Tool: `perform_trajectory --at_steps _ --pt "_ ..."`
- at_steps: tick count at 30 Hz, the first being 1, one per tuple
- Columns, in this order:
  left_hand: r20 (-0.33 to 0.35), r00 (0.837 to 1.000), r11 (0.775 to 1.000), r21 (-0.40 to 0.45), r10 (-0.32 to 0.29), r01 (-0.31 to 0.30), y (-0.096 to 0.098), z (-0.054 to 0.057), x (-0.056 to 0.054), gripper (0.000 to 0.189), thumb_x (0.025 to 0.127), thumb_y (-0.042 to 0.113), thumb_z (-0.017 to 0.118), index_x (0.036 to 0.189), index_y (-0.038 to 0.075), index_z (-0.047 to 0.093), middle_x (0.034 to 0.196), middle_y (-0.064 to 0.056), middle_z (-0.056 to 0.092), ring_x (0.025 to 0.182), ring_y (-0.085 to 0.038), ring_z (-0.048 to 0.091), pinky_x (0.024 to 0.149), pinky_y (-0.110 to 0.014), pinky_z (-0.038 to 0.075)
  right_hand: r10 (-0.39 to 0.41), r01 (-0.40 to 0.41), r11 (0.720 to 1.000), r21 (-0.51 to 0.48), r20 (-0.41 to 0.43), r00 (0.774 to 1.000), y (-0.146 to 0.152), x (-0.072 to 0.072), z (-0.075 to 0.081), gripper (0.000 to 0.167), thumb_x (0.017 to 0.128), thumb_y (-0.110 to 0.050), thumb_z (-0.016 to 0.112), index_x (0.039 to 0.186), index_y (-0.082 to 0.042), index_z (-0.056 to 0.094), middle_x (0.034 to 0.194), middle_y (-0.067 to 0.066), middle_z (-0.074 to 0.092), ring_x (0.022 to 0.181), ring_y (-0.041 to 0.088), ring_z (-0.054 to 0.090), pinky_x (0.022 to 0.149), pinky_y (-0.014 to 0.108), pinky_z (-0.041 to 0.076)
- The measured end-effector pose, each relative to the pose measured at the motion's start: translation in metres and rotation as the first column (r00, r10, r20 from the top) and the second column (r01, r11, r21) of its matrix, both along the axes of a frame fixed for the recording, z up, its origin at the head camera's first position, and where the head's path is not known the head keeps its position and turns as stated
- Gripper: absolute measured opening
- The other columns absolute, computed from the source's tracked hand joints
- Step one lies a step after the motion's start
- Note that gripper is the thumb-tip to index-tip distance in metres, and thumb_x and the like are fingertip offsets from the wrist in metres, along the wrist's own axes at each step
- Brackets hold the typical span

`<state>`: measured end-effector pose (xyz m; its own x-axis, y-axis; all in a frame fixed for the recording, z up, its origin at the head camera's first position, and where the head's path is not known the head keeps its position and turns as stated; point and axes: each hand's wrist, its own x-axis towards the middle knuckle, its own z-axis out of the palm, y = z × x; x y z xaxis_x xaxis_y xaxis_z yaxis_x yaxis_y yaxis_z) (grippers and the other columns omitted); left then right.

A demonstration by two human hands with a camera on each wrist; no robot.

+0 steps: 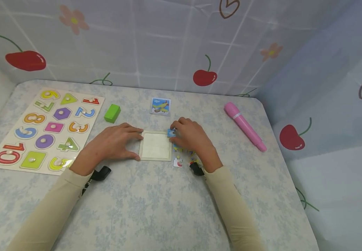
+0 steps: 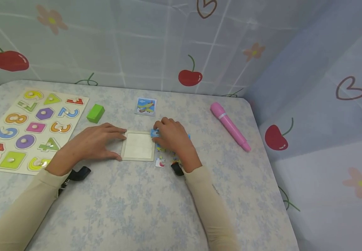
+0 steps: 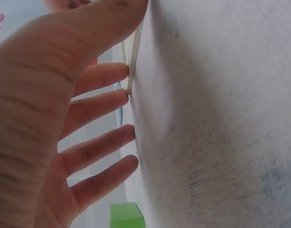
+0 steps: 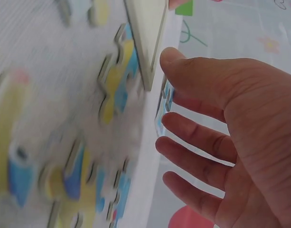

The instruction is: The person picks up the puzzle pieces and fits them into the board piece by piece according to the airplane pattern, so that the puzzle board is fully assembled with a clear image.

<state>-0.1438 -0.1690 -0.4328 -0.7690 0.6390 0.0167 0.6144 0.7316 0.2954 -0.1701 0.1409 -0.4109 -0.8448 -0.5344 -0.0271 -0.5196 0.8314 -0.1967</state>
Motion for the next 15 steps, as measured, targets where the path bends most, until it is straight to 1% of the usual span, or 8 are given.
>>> perform_trajectory --at_steps 8,15 --pt "0.005 1.0 1.0 -0.003 0.0 0.0 -0.002 0.0 -0.001 0.074 0.077 0.061 0.093 0.135 0.017 0.076 0.153 -0.003 0.063 0.135 -0.03 0.059 0.097 -0.053 0.057 0.007 -0.008 1.0 0.023 0.04 0.999 -0.016 -0.001 0.002 0.04 0.098 -0.039 0.082 0.128 -0.015 0.073 0.123 0.005 0.068 0.105 0.024 0.067 0.093 0.043 0.056" --pt "0.015 1.0 1.0 0.008 -0.005 0.005 -0.002 0.001 0.0 0.073 0.079 0.06 0.092 0.135 0.017 0.076 0.153 -0.003 0.063 0.137 -0.03 0.058 0.097 -0.052 0.057 0.022 -0.025 0.998 0.05 0.059 0.998 -0.029 0.0 -0.001 0.041 0.099 -0.042 0.08 0.129 -0.015 0.073 0.124 0.005 0.067 0.105 0.024 0.066 0.094 0.042 0.056"
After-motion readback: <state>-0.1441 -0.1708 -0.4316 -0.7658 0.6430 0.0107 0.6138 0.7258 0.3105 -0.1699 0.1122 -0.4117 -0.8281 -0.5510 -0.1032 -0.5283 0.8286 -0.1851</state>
